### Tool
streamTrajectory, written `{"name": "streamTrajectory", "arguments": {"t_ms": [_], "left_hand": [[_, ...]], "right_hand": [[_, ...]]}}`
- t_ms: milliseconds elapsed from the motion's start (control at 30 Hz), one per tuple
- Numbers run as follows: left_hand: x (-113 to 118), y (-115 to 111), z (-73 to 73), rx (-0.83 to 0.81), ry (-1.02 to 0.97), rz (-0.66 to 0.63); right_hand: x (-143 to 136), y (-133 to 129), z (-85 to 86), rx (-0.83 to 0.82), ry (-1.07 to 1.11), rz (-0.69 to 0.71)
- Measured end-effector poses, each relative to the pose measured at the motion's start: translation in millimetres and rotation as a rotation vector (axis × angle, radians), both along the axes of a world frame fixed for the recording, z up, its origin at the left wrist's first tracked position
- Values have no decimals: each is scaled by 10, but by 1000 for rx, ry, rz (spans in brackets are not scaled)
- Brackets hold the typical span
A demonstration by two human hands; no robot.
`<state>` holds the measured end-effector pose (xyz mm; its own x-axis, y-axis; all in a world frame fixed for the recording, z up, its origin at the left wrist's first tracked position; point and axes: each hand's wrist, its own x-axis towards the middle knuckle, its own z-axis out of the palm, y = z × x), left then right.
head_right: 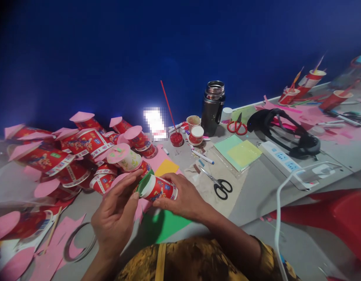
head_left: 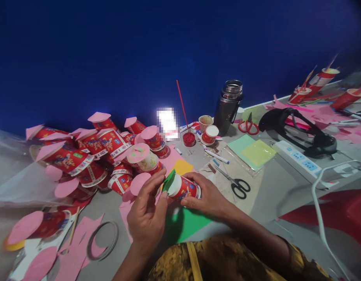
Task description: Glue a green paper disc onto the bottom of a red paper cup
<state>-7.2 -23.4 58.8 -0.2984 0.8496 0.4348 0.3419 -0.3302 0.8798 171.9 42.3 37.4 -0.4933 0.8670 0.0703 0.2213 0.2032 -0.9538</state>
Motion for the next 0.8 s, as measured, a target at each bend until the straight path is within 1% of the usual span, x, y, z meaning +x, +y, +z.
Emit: {"name": "streamTrajectory", "arguments": {"t_ms": [133,333,533,667,800], "left_hand": [[-24,25,-21,1,65,35],[5,45,-32,41,103,26],[27,71,32,-3,-22,31],[-14,122,66,-60,-144,60],[-39,160,107,-51,-88,90]], "right_hand": [[-20,-12,-31,67,-54,-21],[-35,-34,-45,155,-118,-66],[-52,-31,-107,317,-134,-115],[-57,-26,-167,330,-70,-106],[-46,-24,-193,372,-5,-85]]}}
